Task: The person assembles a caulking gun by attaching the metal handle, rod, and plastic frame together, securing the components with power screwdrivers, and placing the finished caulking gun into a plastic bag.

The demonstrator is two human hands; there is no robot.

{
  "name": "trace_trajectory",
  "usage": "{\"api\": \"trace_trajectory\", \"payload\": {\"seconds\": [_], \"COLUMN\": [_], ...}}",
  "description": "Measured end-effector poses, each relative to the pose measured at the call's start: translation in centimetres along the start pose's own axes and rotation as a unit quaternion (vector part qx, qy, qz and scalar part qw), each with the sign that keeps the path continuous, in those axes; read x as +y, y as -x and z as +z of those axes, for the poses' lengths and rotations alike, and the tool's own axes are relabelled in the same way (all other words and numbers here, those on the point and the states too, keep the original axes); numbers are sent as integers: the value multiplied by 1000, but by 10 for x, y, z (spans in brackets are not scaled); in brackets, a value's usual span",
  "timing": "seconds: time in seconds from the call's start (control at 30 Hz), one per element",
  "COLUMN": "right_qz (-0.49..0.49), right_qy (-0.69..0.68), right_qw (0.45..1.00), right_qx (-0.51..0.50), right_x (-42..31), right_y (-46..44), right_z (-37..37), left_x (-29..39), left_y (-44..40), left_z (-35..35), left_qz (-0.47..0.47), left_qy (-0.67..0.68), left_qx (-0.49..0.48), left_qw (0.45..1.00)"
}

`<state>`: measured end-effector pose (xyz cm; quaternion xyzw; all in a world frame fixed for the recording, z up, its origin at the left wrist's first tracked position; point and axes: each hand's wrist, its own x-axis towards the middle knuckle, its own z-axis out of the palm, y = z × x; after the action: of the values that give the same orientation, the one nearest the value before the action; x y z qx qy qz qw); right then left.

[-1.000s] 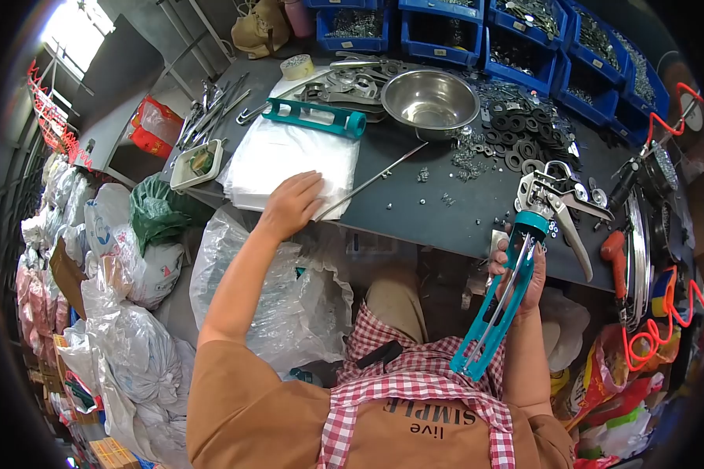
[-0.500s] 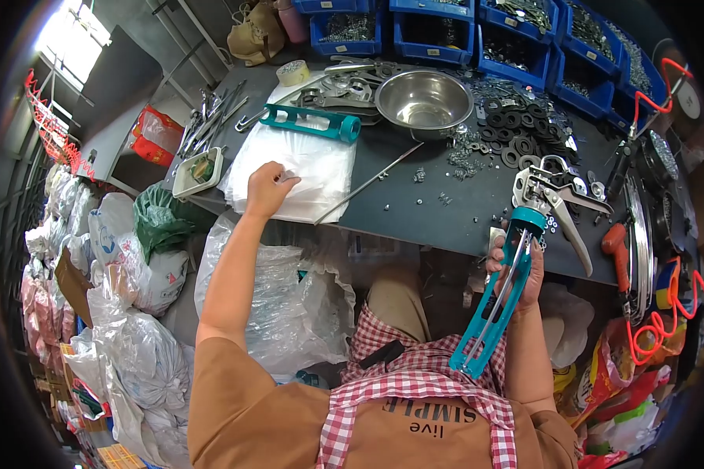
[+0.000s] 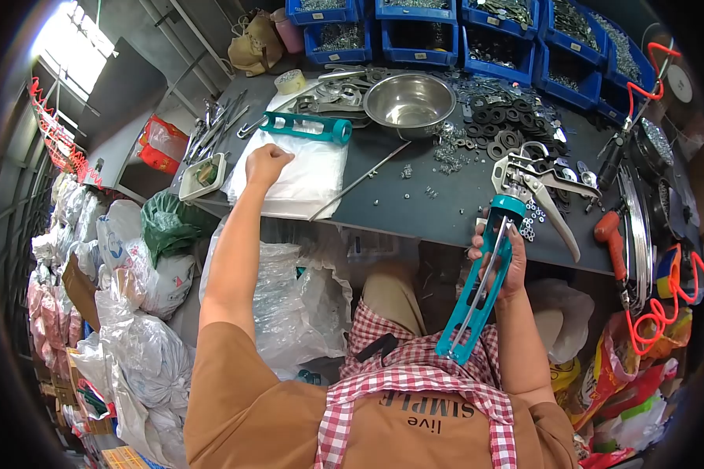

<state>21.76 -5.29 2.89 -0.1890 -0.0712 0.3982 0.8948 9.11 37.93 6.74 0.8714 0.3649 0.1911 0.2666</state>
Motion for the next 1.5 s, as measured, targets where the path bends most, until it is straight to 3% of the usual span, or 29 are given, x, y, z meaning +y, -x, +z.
{"api": "trace_trajectory", "payload": {"seconds": [0.07, 0.1, 0.17, 0.2, 0.23, 0.3, 0.33, 0.4, 0.43, 0.5, 0.57, 0.6, 0.63, 0.7, 0.77, 0.83, 0.9, 0.97, 1.03, 1.07, 1.1, 1.17, 1.2, 1.27, 1.37, 1.43, 1.5], "right_qz": [-4, -8, -3, 31, 64, 20, 41, 66, 70, 114, 84, 88, 80, 92, 101, 100, 95, 116, 176, 215, 198, 226, 226, 168, 206, 199, 194], "right_qy": [21, 43, 57, 139, 221, 268, 339, 397, 387, 331, 283, 285, 330, 334, 365, 406, 444, 479, 616, 629, 659, 668, 667, 752, 764, 761, 743], "right_qw": [1000, 999, 998, 989, 973, 963, 939, 908, 908, 919, 924, 924, 915, 929, 925, 907, 888, 851, 749, 728, 704, 689, 690, 617, 593, 600, 626], "right_qx": [2, 5, 18, 23, 27, 16, -31, -113, -147, -182, -242, -241, -219, -130, -29, -50, -75, -183, -169, -167, -176, -168, -168, -158, -150, -145, -138], "right_x": [1, 1, 0, -2, -6, -1, -1, 4, 11, 26, 48, 53, 56, 54, 42, 24, 21, 25, 47, 57, 64, 69, 72, 76, 76, 75, 78], "right_y": [1, 3, 12, 17, 21, 29, 32, 35, 35, 35, 32, 31, 29, 29, 18, 25, 34, 57, 68, 69, 72, 72, 71, 67, 52, 41, 27], "right_z": [1, 2, 3, 4, 6, 28, 35, 54, 63, 73, 77, 73, 70, 70, 55, 52, 54, 53, 33, 25, 22, 18, 16, 16, 28, 37, 34], "left_x": [21, 26, 31, 42, 56, 86, 105, 138, 145, 168, 179, 174, 171, 151, 145, 136, 138, 153, 155, 161, 161, 159, 160, 166, 176, 192, 198], "left_y": [2, 4, 14, 26, 39, 70, 90, 132, 144, 167, 181, 184, 186, 172, 161, 161, 161, 164, 160, 163, 166, 173, 174, 179, 188, 210, 232], "left_z": [-9, -10, -11, -17, -26, -47, -52, -56, -56, -45, -23, -7, 4, 7, 5, -2, -6, -19, -31, -39, -35, -24, -23, -24, -18, -10, 9], "left_qz": [-41, -42, 155, 262, 261, 295, 296, 195, 179, 98, 40, 76, -6, -113, -159, -187, -127, -116, -44, -44, -42, 92, 97, 110, 187, 331, 419], "left_qy": [-142, -142, -113, -139, -139, -59, -60, 236, 267, 359, 453, 447, 462, 550, 609, 568, 453, 486, 364, 279, 278, 174, 182, 157, 113, -17, -60], "left_qx": [72, 72, 128, 170, 172, 94, 91, -97, -155, -181, -257, -250, -227, -204, -139, -171, -200, -184, -236, -243, -245, -172, -142, -135, -85, 12, 12], "left_qw": [986, 986, 973, 940, 940, 949, 949, 947, 934, 910, 853, 856, 857, 802, 765, 783, 860, 847, 900, 928, 928, 965, 968, 972, 972, 943, 906]}}
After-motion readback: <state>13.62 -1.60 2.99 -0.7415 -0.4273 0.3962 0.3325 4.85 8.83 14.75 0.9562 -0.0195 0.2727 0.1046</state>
